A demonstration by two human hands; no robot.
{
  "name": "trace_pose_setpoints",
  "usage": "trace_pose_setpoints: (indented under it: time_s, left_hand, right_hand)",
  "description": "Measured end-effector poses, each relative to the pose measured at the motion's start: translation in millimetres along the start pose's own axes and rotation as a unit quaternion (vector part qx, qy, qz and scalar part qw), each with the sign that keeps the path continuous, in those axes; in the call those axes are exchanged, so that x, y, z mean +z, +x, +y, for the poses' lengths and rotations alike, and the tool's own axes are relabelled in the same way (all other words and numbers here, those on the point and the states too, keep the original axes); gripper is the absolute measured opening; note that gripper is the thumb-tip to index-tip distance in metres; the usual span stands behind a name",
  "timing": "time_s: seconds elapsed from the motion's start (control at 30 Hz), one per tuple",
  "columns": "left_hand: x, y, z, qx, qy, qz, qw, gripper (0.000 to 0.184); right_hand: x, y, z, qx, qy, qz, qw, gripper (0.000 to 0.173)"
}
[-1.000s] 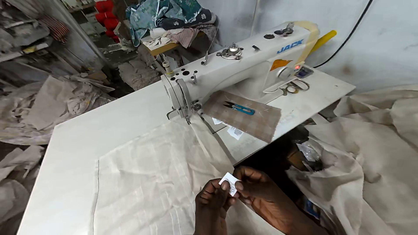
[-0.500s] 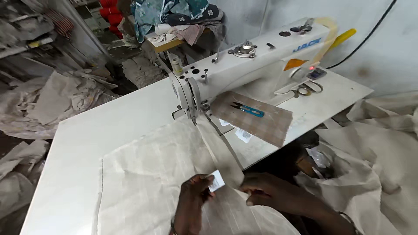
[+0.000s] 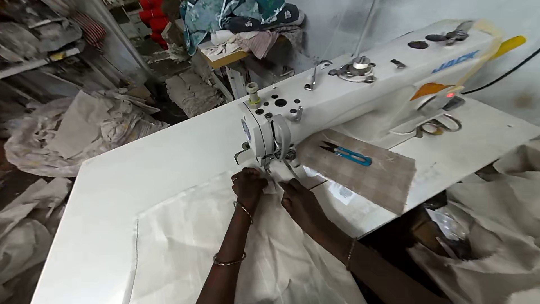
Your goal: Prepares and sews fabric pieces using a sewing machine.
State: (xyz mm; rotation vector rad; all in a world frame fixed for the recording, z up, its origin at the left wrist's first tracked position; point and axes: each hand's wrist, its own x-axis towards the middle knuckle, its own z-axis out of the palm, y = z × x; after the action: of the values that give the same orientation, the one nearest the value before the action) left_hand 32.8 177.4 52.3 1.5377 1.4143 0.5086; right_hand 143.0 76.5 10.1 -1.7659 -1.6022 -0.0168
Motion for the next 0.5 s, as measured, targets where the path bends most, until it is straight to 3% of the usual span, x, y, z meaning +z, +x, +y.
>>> trace_pose_setpoints:
  time_s: [0.17, 0.37, 0.43, 0.5]
  left_hand:
    - [10.1, 6.1, 10.4, -0.015, 0.015, 0.062, 0.998, 0.018]
    - [9.0, 9.3, 7.0, -0.003, 0.011, 0.057, 0.998, 0.009]
    - [9.2, 8.4, 6.9, -0.001, 0.012, 0.057, 0.998, 0.008]
    - [7.3, 7.6, 11.2, -0.010, 0.031, 0.051, 0.998, 0.013]
  right_hand:
    - [0.6, -0.6, 6.8, -0.009, 0.051, 0.038, 0.998, 0.027]
    - [1.8, -1.0, 6.1, -0.018, 0.049, 0.042, 0.998, 0.030]
    - [-3.0, -0.4, 3.6, -0.012, 0.052, 0.004, 0.999, 0.033]
    - [-13.7, 2.8, -2.5, 0.009, 0.053, -0.087, 0.995, 0.036]
